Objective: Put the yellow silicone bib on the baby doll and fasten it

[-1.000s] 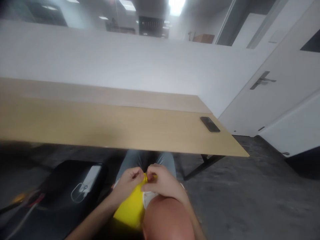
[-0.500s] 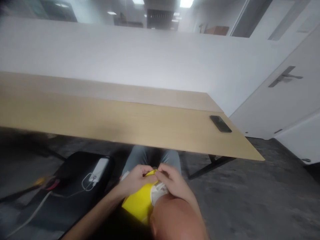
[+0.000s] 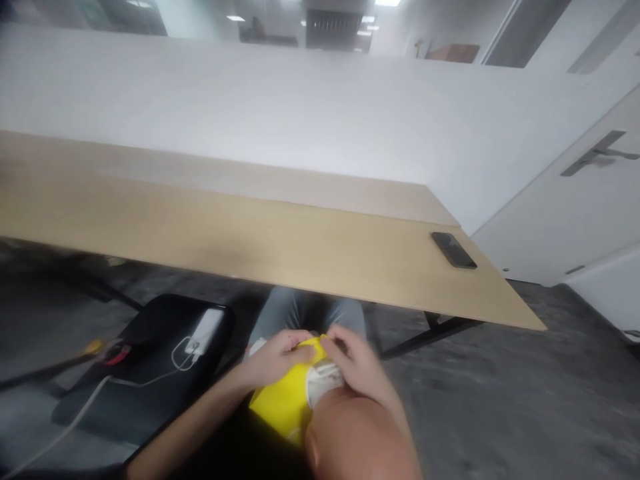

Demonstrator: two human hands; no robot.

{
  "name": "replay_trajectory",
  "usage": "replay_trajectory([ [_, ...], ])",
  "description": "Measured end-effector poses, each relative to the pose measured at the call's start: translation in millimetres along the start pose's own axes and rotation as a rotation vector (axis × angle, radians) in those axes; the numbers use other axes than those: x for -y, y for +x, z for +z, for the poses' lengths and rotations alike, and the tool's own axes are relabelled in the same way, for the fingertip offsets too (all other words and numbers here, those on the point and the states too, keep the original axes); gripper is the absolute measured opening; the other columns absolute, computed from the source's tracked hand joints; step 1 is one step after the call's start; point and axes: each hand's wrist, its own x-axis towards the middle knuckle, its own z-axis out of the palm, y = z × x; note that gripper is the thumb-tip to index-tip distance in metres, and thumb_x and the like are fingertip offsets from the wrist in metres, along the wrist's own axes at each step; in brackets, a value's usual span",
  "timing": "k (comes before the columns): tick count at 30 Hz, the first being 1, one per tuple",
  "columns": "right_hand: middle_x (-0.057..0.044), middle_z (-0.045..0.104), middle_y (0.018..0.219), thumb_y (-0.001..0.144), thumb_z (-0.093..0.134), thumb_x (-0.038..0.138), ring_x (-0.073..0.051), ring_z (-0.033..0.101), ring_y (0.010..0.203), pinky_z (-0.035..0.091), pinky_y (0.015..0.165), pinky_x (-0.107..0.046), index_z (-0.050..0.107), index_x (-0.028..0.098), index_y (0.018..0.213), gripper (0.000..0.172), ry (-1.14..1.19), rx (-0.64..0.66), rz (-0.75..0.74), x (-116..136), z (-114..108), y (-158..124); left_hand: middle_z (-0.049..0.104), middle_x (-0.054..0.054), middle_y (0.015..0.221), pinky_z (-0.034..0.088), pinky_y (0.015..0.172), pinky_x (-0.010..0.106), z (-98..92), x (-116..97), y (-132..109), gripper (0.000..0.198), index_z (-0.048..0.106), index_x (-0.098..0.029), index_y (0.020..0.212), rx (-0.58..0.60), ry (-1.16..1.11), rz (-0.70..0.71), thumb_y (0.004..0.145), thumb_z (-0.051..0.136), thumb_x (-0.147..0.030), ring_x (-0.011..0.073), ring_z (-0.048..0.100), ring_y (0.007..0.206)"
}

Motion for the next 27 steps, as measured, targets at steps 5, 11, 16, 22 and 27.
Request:
replay_trajectory([
  [5,0.000,0.052,0.072,0.093,0.054,0.044,-0.013,0.048,0.070,0.038,0.065,-0.025,0.052,0.017,0.074,0.033,0.047,-0.066,0.004,-5,0,1,0.049,-0.004,0.069,0.030,0.054,0.021,0.2,-4,-3,0.029,0.061,-0.016,0.085,-0.009,-0.039,-0.027,0.082,0.061,-0.045,0.0088,0.040,0.058],
  [11,0.000,0.051,0.072,0.093,0.055,0.043,-0.013,0.046,0.070,0.037,0.064,-0.025,0.052,0.016,0.073,0.033,0.112,-0.069,0.005,2,2,0,0.049,-0.004,0.069,0.029,0.055,0.022,3.1,-8,1,0.034,0.060,-0.015,0.082,-0.044,-0.017,-0.039,0.081,0.063,-0.048,0.0095,0.042,0.061],
  [16,0.001,0.048,0.071,0.093,0.054,0.042,-0.012,0.044,0.070,0.036,0.065,-0.025,0.050,0.017,0.073,0.033,0.117,-0.103,0.011,5,3,0,0.047,-0.004,0.068,0.029,0.057,0.022,2.5,-1,3,0.030,0.058,-0.015,0.078,-0.056,0.037,0.034,0.085,0.058,-0.045,0.0096,0.040,0.062],
  [22,0.001,0.046,0.070,0.094,0.053,0.041,-0.012,0.042,0.068,0.035,0.064,-0.024,0.047,0.017,0.072,0.033,0.142,-0.114,0.019,4,4,0,0.053,-0.002,0.070,0.031,0.059,0.021,2.4,0,3,0.015,0.061,-0.016,0.078,-0.080,0.036,0.055,0.081,0.053,-0.027,0.0108,0.044,0.064],
  [27,0.002,0.042,0.070,0.095,0.050,0.042,-0.011,0.040,0.067,0.034,0.062,-0.024,0.041,0.018,0.070,0.035,0.157,-0.096,0.026,4,3,-1,0.058,-0.001,0.070,0.035,0.064,0.023,4.2,0,5,0.016,0.064,-0.016,0.073,-0.138,0.059,0.117,0.075,0.048,-0.019,0.0126,0.048,0.067],
])
